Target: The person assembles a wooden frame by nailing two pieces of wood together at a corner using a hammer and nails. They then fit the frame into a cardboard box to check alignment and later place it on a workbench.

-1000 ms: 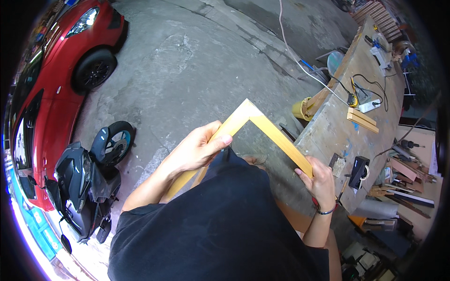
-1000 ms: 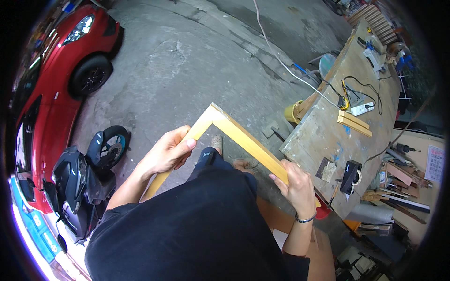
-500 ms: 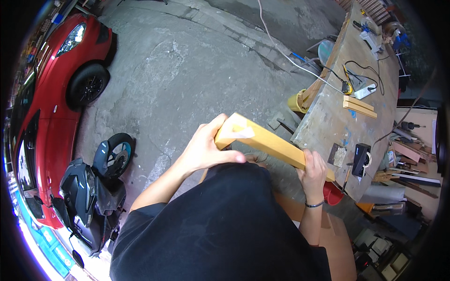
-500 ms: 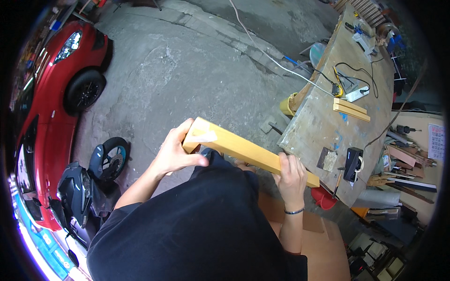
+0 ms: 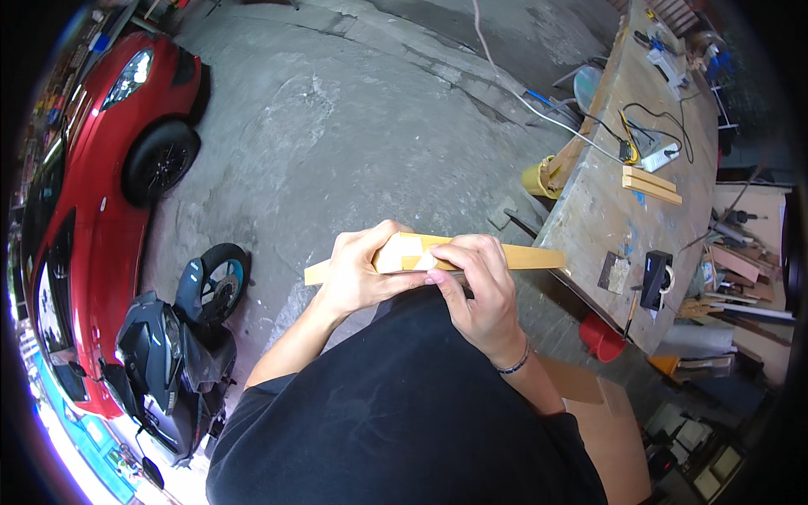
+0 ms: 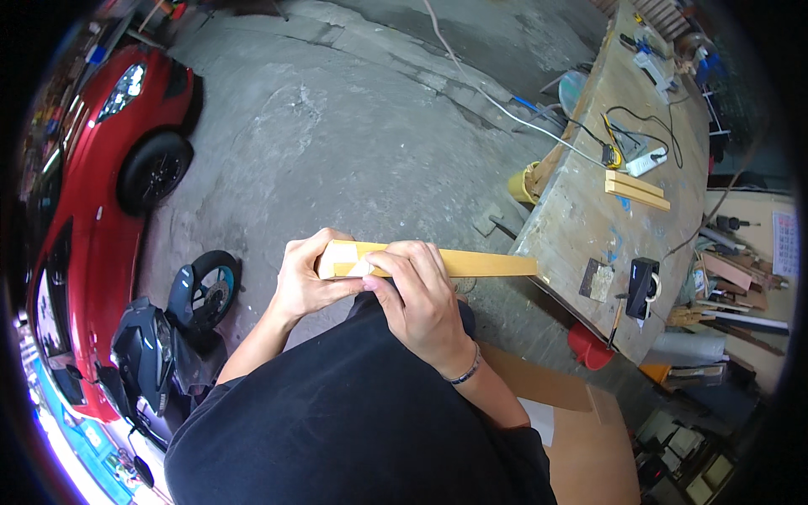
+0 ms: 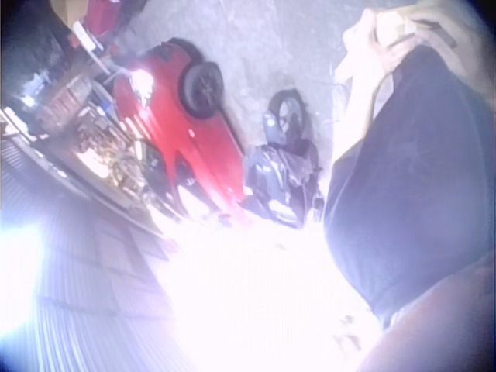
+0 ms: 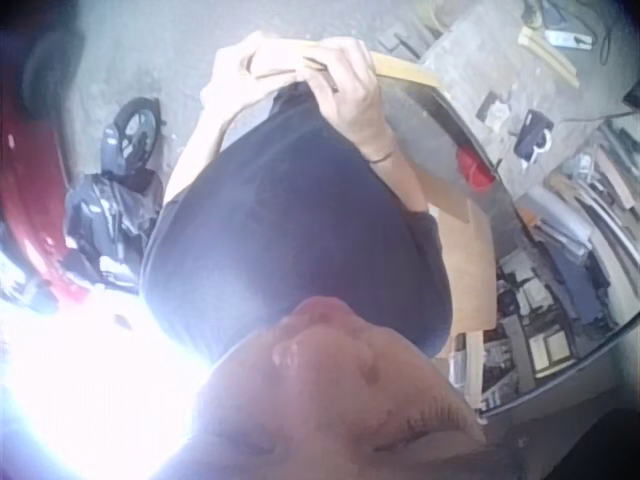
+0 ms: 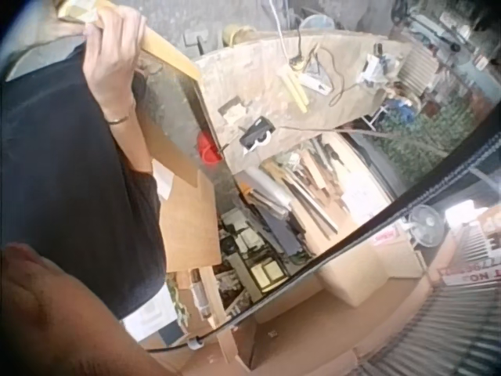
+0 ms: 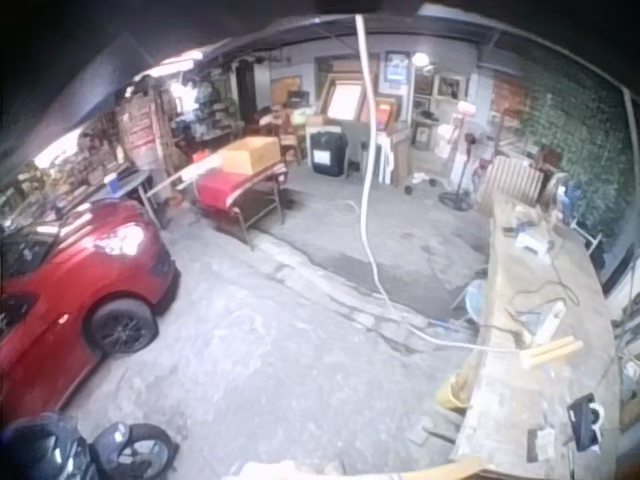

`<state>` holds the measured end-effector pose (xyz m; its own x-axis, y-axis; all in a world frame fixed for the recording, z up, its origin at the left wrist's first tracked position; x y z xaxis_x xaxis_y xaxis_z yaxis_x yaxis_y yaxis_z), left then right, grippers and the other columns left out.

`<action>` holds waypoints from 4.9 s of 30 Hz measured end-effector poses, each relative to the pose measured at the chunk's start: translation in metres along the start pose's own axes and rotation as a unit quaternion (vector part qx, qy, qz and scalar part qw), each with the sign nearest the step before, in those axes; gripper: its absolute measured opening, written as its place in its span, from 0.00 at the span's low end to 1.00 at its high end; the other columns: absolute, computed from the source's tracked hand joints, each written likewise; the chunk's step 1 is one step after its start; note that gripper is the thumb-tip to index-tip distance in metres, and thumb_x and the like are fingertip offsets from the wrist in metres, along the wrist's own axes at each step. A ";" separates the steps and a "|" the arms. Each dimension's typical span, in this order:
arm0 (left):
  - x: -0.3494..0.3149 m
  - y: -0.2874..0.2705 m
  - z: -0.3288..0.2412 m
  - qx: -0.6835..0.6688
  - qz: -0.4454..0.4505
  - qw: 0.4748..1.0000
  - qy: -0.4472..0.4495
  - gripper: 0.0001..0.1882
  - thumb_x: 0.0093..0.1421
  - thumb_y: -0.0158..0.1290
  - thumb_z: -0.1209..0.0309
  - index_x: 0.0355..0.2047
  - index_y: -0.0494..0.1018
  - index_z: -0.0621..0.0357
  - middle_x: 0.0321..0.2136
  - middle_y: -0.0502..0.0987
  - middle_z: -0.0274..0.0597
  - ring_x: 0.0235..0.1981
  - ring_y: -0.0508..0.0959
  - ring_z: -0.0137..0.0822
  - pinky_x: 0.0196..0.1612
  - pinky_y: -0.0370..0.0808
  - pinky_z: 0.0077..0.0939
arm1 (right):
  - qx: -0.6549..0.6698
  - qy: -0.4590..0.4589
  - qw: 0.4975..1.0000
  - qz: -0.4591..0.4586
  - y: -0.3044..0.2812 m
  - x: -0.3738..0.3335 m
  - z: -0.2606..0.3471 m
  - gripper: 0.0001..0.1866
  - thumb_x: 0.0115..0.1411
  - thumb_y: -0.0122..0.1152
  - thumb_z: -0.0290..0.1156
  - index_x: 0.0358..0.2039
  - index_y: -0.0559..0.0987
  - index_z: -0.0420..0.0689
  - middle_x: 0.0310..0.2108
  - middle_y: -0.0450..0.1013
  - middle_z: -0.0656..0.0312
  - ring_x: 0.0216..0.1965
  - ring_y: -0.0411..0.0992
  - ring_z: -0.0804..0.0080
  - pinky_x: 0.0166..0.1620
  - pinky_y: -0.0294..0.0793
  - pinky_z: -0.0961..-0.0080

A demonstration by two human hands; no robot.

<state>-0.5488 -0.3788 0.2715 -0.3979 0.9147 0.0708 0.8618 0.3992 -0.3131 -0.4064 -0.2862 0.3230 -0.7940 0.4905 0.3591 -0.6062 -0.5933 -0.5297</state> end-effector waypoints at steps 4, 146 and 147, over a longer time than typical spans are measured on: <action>-0.013 -0.018 0.002 0.030 -0.024 0.999 0.011 0.22 0.47 0.77 0.61 0.37 0.79 0.57 0.30 0.84 0.40 0.30 0.85 0.35 0.35 0.79 0.26 | 0.058 0.031 0.998 -0.008 0.023 0.006 -0.002 0.07 0.63 0.64 0.23 0.42 0.79 0.38 0.38 0.74 0.53 0.39 0.74 0.57 0.44 0.74 0.65; 0.703 -0.652 0.301 -0.322 -0.410 0.845 -0.115 0.28 0.76 0.36 0.44 0.33 0.71 0.54 0.18 0.71 0.34 0.14 0.69 0.26 0.18 0.69 0.21 | 0.196 0.275 0.925 -0.173 0.192 0.721 -0.452 0.07 0.71 0.57 0.23 0.47 0.74 0.37 0.33 0.77 0.64 0.35 0.77 0.80 0.38 0.79 0.81; 0.726 -0.660 0.308 -0.352 -0.408 0.836 -0.102 0.29 0.76 0.36 0.43 0.33 0.71 0.54 0.18 0.71 0.34 0.14 0.69 0.26 0.18 0.70 0.21 | 0.163 0.311 0.923 -0.155 0.191 0.708 -0.488 0.06 0.71 0.57 0.26 0.44 0.74 0.38 0.31 0.77 0.61 0.33 0.77 0.75 0.36 0.79 0.77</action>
<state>-1.5038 0.0023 0.2377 -0.9275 0.3175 -0.1974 0.2194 0.8898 0.4002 -1.0620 0.2593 0.1013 -0.4606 0.8808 -0.1099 -0.8623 -0.4734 -0.1796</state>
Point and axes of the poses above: each hand's wrist, its own x-axis towards the middle knuckle, its own y-axis out of the palm, z = x × y, the point moved 6 cm from there along x, towards the middle knuckle
